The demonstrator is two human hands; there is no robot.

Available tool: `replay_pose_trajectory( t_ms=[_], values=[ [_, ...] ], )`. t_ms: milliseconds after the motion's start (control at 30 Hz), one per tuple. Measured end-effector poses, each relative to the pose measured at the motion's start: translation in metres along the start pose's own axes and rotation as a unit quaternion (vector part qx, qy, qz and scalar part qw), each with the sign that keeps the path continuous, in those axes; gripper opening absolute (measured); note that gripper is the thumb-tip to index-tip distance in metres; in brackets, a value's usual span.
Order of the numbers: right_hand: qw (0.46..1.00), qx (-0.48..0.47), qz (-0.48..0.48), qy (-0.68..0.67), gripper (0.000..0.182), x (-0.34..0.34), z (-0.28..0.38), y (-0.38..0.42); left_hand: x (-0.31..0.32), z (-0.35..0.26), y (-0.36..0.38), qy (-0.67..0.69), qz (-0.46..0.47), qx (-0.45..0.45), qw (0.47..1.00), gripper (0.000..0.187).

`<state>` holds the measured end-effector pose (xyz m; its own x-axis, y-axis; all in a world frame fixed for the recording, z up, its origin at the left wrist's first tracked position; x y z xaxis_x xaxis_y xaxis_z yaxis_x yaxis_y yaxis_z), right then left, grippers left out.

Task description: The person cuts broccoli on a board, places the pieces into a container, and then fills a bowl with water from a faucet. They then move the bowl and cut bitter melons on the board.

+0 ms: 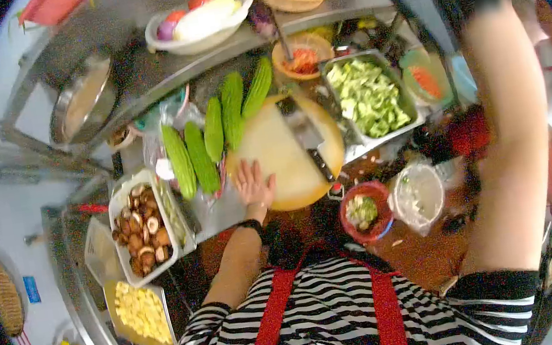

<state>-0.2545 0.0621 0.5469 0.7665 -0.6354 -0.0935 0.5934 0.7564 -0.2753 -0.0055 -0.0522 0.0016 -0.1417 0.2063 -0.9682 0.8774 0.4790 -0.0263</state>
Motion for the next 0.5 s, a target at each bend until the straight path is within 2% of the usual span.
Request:
replay_pose_trajectory(
  t_ms=[33, 67, 100, 167, 200, 233, 300, 367, 400, 467, 500],
  values=[
    [0.975, -0.014, 0.143, 0.171, 0.019, 0.025, -0.029, 0.022, -0.001, -0.001, 0.0, 0.001, 0.003, 0.0, 1.0, 0.064],
    [0.907, -0.074, 0.267, 0.317, 0.021, 0.043, -0.061, 0.046, 0.0, -0.001, 0.002, -0.004, 0.014, -0.01, 1.0, 0.064],
    [0.903, -0.007, 0.19, 0.387, 0.018, 0.062, -0.123, 0.079, 0.0, -0.001, 0.001, -0.003, 0.018, -0.009, 1.0, 0.065],
    [0.86, 0.073, 0.287, 0.417, 0.03, 0.092, -0.225, 0.159, 0.0, 0.001, -0.001, -0.004, 0.023, -0.011, 1.0, 0.065],
    [0.775, 0.267, 0.37, 0.438, 0.035, 0.103, -0.261, 0.192, 0.0, 0.0, 0.001, -0.004, 0.02, -0.006, 1.0, 0.065],
    [0.761, 0.221, 0.394, 0.466, 0.041, 0.102, -0.313, 0.225, -0.002, -0.003, 0.0, -0.003, 0.014, 0.001, 1.0, 0.065],
    [0.779, 0.231, 0.298, 0.5, 0.048, 0.098, -0.383, 0.27, -0.001, -0.007, 0.0, 0.003, 0.008, 0.006, 1.0, 0.065],
    [0.779, 0.205, 0.199, 0.558, 0.056, 0.103, -0.41, 0.285, 0.013, -0.009, 0.002, -0.029, -0.024, -0.016, 0.999, 0.064],
    [0.792, 0.2, 0.148, 0.557, 0.06, 0.101, -0.438, 0.294, 0.017, -0.023, 0.001, 0.014, 0.014, 0.003, 1.0, 0.063],
    [0.799, 0.206, 0.118, 0.552, 0.06, 0.103, -0.452, 0.295, 0.031, -0.072, 0.012, 0.104, 0.145, 0.102, 0.979, 0.062],
    [0.803, 0.202, 0.09, 0.553, 0.059, 0.102, -0.455, 0.291, 0.048, -0.094, 0.023, 0.124, 0.136, 0.197, 0.963, 0.06]
  ],
)
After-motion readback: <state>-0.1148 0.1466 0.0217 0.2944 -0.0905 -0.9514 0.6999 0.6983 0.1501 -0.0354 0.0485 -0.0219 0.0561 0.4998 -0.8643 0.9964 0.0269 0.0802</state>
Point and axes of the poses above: each hand's wrist, its own y-axis away from the middle knuckle, its own x-axis out of the palm, z = x × y, the point moved 5 cm from there along -y, towards the middle knuckle, and after that the axes turned 10 degrees about z, right-handed, at the moved point
